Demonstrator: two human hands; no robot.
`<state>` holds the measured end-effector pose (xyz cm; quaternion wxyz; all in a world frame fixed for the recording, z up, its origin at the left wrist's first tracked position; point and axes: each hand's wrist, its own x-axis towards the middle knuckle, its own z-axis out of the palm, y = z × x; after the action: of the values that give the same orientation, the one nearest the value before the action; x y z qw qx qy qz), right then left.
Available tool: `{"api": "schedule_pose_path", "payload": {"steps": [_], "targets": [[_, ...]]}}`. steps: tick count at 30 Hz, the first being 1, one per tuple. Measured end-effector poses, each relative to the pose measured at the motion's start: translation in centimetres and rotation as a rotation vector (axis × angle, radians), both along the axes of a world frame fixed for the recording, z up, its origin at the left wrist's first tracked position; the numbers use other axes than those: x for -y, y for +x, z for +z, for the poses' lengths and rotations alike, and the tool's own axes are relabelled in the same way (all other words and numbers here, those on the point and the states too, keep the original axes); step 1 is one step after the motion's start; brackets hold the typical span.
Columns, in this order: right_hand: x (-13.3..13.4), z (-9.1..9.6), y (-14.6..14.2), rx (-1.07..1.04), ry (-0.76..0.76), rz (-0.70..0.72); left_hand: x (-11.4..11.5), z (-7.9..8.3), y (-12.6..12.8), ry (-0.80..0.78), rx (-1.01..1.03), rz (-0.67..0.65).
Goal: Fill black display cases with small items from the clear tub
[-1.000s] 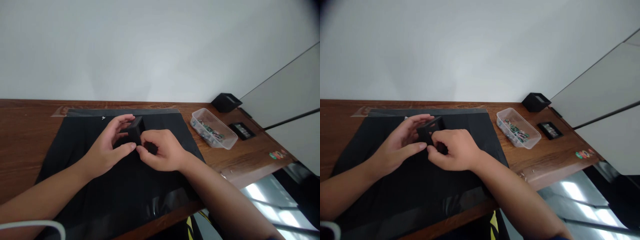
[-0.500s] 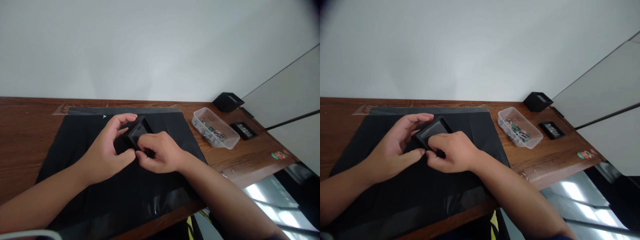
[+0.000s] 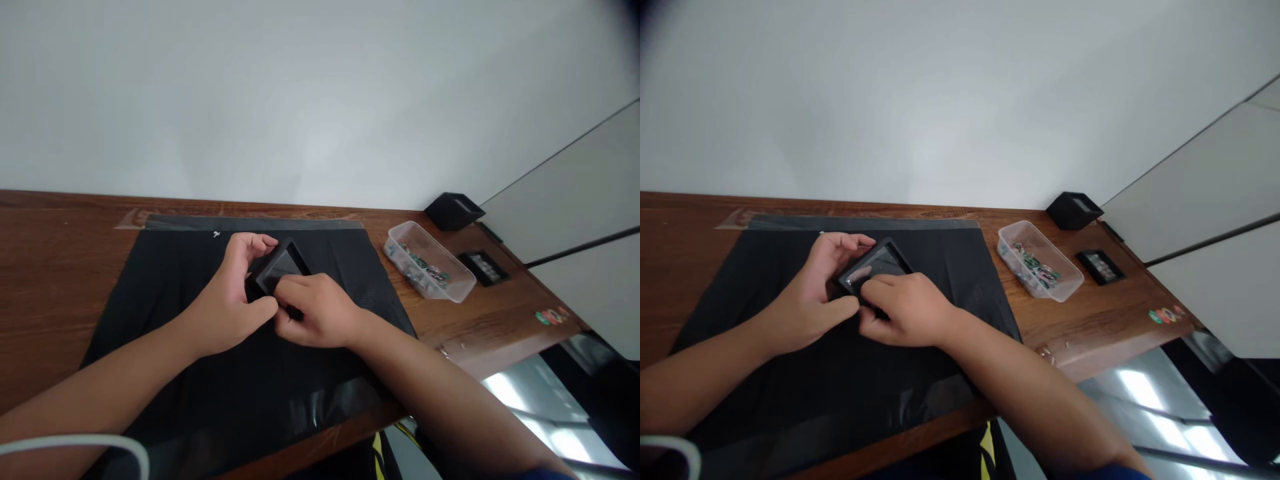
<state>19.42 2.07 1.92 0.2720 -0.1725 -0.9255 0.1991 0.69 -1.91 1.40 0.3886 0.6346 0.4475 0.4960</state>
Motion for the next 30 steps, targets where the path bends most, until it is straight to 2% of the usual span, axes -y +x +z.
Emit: {"api": "schedule_pose_path", "payload": {"steps": [3, 8, 12, 16, 18, 23, 26, 30], "targets": [[0.1, 0.4, 0.1, -0.038, -0.014, 0.008, 0.2, 0.0, 0.1, -0.005, 0.005, 0.011], [-0.1, 2.4, 0.9, -0.199, -0.160, -0.133, 0.1, 0.8, 0.2, 0.017, 0.020, 0.191], [-0.5, 2.6, 1.0, -0.282, -0.276, -0.206, 0.0, 1.3, 0.1, 0.020, -0.150, 0.088], [-0.7, 2.0, 0.8, -0.288, -0.375, -0.183, 0.0, 1.8, 0.1, 0.117, -0.266, 0.018], [-0.8, 2.1, 0.9, -0.255, -0.411, -0.171, 0.1, 1.9, 0.1, 0.120, -0.278, 0.012], [-0.6, 2.9, 1.3, -0.167, -0.485, -0.134, 0.1, 1.8, 0.0, -0.031, -0.241, -0.076], [-0.6, 3.1, 1.7, -0.111, -0.524, -0.073, 0.1, 1.8, 0.0, -0.006, -0.262, -0.093], [-0.6, 3.0, 1.9, -0.109, -0.500, -0.007, 0.4, 1.8, 0.2, 0.039, -0.287, -0.113]]}}
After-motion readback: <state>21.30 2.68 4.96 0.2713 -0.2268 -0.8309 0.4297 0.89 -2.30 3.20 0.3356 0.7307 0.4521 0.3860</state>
